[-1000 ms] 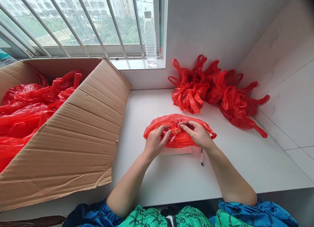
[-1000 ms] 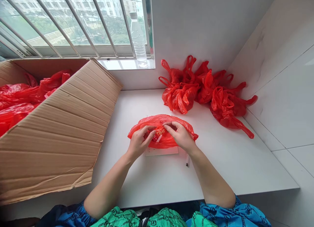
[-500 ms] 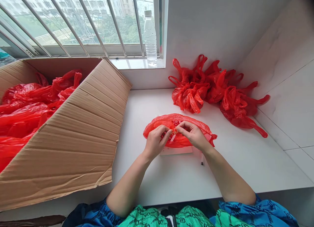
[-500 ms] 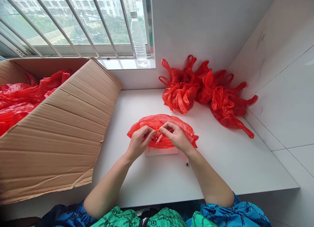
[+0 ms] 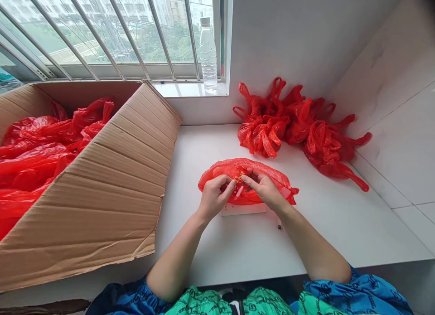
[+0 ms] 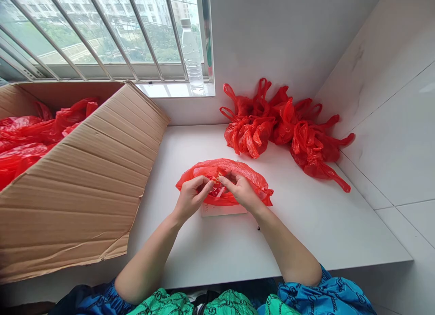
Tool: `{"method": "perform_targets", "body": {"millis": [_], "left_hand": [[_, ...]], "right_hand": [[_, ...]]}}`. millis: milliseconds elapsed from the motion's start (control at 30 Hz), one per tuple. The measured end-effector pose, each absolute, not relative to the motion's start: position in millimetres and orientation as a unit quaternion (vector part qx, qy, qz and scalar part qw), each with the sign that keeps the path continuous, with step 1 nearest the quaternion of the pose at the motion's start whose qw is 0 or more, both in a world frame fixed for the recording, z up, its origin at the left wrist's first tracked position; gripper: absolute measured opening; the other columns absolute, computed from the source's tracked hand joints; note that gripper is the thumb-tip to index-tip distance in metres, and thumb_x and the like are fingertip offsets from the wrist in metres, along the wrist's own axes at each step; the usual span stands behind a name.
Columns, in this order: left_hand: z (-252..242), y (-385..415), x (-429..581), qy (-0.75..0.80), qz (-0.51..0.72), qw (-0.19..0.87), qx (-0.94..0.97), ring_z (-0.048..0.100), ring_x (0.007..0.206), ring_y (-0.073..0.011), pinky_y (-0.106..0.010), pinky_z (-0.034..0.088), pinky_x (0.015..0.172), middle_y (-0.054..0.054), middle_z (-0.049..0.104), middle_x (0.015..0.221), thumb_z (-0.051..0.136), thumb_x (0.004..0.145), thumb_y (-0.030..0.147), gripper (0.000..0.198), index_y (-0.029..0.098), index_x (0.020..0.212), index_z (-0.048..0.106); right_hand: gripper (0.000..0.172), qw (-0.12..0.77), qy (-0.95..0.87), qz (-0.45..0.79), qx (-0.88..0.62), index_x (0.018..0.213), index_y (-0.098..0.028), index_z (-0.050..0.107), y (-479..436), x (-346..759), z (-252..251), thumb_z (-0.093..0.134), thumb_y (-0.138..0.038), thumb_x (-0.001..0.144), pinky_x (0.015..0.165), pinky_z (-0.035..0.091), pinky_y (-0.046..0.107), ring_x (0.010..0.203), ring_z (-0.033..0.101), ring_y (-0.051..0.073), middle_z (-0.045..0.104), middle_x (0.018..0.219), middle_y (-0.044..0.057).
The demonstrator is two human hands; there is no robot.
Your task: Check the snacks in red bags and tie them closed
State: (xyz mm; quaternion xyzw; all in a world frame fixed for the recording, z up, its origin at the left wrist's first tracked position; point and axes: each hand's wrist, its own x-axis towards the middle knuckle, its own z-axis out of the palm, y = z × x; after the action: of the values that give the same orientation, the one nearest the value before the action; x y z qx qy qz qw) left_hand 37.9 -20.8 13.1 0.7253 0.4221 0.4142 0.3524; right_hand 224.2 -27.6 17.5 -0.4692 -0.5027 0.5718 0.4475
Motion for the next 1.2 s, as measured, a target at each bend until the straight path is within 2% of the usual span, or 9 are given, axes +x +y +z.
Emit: {"method": "perform_targets", "body": {"millis": [133, 200, 300, 400, 567, 700, 1000, 1200], "left_hand": [[14.4, -21.2, 36.7, 0.406, 0.353, 0.321, 0.780, 0.046, 0.053, -0.0086, -0.022, 0.035, 0.051, 0.000, 0.060, 0.060, 0.052, 0.098, 0.040, 0.043, 0.017, 0.063, 0.059], [16.3, -19.7, 34.6, 0.430, 0.359, 0.315, 0.766, 0.049, 0.054, -0.0092, -0.022, 0.037, 0.051, 0.000, 0.063, 0.063, 0.052, 0.098, 0.042, 0.040, 0.017, 0.069, 0.064], [19.0, -17.0, 31.2, 0.451, 0.388, 0.341, 0.728, 0.056, 0.061, -0.0106, -0.022, 0.043, 0.054, -0.002, 0.069, 0.078, 0.058, 0.095, 0.044, 0.028, 0.019, 0.088, 0.068], [18.5, -15.9, 30.9, 0.430, 0.393, 0.396, 0.710, 0.055, 0.058, -0.0108, -0.022, 0.044, 0.052, -0.001, 0.067, 0.075, 0.060, 0.093, 0.045, 0.029, 0.018, 0.084, 0.066], [15.2, -15.9, 34.3, 0.440, 0.461, 0.398, 0.659, 0.049, 0.057, -0.0103, -0.023, 0.043, 0.051, 0.000, 0.059, 0.068, 0.060, 0.093, 0.045, 0.032, 0.019, 0.074, 0.059], [17.4, -16.7, 35.8, 0.451, 0.483, 0.390, 0.642, 0.046, 0.056, -0.0108, -0.025, 0.042, 0.051, 0.001, 0.053, 0.065, 0.061, 0.092, 0.046, 0.035, 0.020, 0.070, 0.054], [21.3, -18.8, 37.2, 0.435, 0.487, 0.451, 0.609, 0.050, 0.055, -0.0120, -0.027, 0.047, 0.055, 0.002, 0.051, 0.061, 0.057, 0.093, 0.051, 0.036, 0.021, 0.074, 0.053], [18.0, -15.8, 33.9, 0.419, 0.471, 0.403, 0.663, 0.055, 0.062, -0.0113, -0.026, 0.049, 0.057, -0.003, 0.068, 0.089, 0.061, 0.093, 0.043, 0.023, 0.022, 0.096, 0.068]], "right_hand": [[0.033, 0.444, -0.530, 0.561, -0.455, 0.108, -0.024, 0.070, -28.0, 226.2, 18.1, 0.066, -0.050, 0.088, 0.082, 0.059, 0.036, 0.087, 0.070, 0.020, 0.072, 0.100, 0.003], [0.033, 0.435, -0.562, 0.548, -0.441, 0.114, -0.025, 0.070, -29.0, 227.2, 20.2, 0.062, -0.048, 0.091, 0.083, 0.058, 0.035, 0.090, 0.069, 0.019, 0.072, 0.102, 0.003], [0.035, 0.413, -0.590, 0.542, -0.433, 0.121, -0.027, 0.068, -30.8, 227.9, 22.6, 0.060, -0.047, 0.093, 0.083, 0.058, 0.035, 0.089, 0.068, 0.018, 0.071, 0.100, 0.003], [0.043, 0.412, -0.580, 0.551, -0.437, 0.125, -0.026, 0.063, -31.3, 227.9, 23.0, 0.068, -0.047, 0.088, 0.080, 0.058, 0.035, 0.085, 0.067, 0.019, 0.070, 0.090, 0.001], [0.039, 0.418, -0.559, 0.549, -0.460, 0.105, -0.022, 0.069, -29.4, 227.2, 22.2, 0.062, -0.057, 0.089, 0.077, 0.056, 0.033, 0.077, 0.064, 0.017, 0.068, 0.088, 0.001], [0.033, 0.435, -0.584, 0.531, -0.434, 0.090, -0.022, 0.069, -30.0, 225.0, 20.6, 0.066, -0.055, 0.087, 0.077, 0.055, 0.032, 0.079, 0.065, 0.018, 0.069, 0.088, 0.002], [0.032, 0.470, -0.594, 0.496, -0.425, 0.082, -0.023, 0.067, -31.3, 222.8, 20.9, 0.066, -0.054, 0.087, 0.075, 0.054, 0.034, 0.075, 0.064, 0.019, 0.067, 0.078, 0.000], [0.025, 0.457, -0.638, 0.418, -0.458, 0.091, -0.025, 0.071, -31.0, 225.5, 18.4, 0.062, -0.049, 0.092, 0.082, 0.054, 0.036, 0.085, 0.067, 0.021, 0.073, 0.090, 0.002]]}}
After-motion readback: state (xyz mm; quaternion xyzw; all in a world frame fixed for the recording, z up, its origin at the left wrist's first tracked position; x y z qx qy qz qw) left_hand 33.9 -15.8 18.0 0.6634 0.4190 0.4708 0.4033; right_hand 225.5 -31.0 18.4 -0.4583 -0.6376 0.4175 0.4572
